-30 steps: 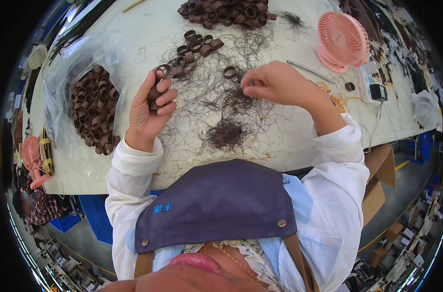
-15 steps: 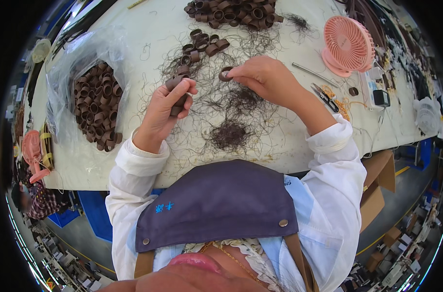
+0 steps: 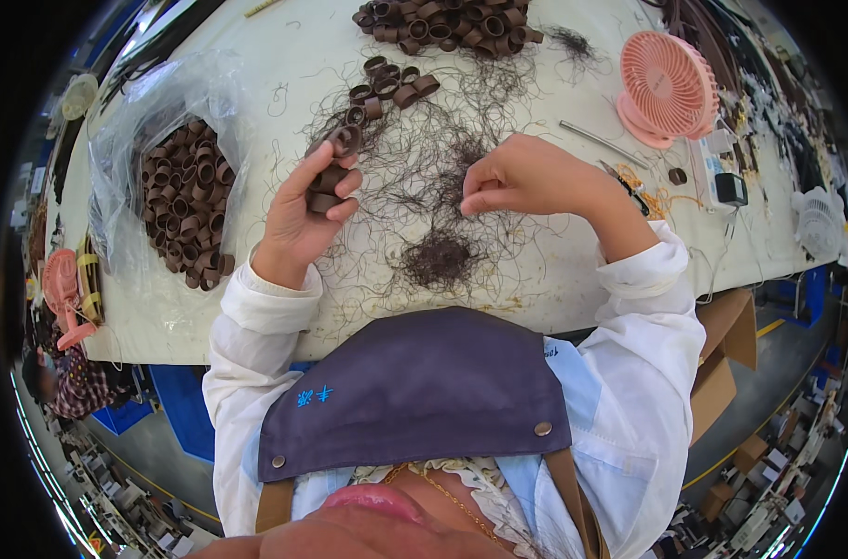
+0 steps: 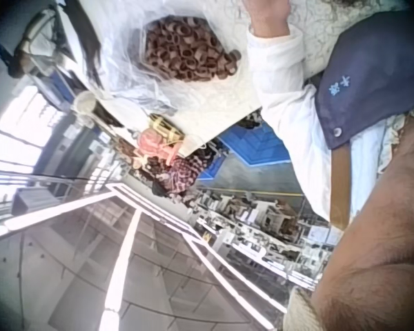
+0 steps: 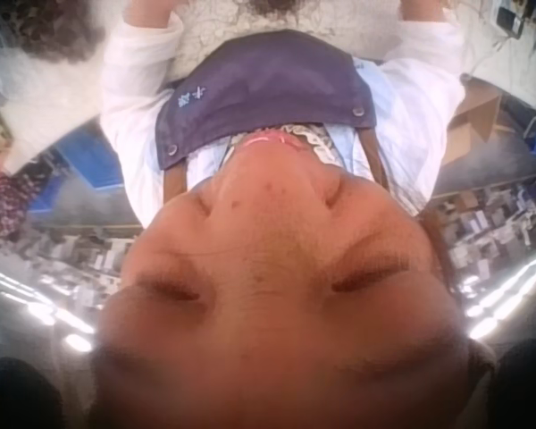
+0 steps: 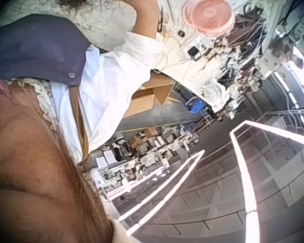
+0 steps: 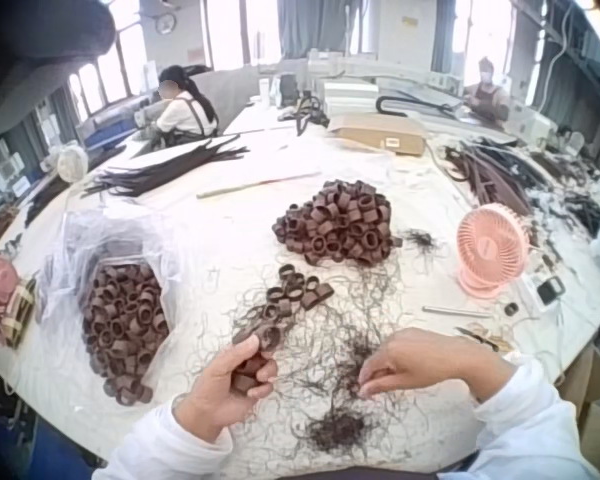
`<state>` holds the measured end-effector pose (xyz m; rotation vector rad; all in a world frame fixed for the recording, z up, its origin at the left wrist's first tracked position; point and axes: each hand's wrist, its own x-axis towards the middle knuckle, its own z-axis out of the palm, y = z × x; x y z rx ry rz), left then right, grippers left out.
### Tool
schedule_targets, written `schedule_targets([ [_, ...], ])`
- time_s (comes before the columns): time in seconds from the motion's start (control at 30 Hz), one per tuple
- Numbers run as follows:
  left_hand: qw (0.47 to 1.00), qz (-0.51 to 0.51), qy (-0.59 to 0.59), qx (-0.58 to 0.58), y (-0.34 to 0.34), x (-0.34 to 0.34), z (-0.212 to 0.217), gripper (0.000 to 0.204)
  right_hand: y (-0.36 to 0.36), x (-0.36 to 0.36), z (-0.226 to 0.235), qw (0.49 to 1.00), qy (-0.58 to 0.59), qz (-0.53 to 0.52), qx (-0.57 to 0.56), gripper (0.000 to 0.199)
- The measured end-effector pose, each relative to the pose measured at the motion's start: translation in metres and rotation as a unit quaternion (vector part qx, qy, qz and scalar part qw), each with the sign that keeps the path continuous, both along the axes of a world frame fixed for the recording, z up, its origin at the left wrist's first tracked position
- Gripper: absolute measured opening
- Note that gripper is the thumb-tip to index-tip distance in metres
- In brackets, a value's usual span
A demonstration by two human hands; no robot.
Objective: Sorting small brown rings and assembling them with hair mesh at a workshop station.
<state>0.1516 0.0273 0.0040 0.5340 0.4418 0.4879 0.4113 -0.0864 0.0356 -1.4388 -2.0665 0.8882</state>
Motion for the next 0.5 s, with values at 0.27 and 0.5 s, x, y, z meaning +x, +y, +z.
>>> schedule_targets([
  [0.27, 0.993, -0.022, -0.079, -0.079, -0.002, -0.012, -0.008, 0.019, 0.079, 0.014, -0.032, 0.948, -0.167, -0.115, 0.245, 0.020],
  [0.5, 0.998, -0.014, -0.032, -0.056, -0.007, -0.020, -0.003, 0.019, 0.106, 0.011, -0.053, 0.932, -0.283, -0.152, 0.169, 0.021],
])
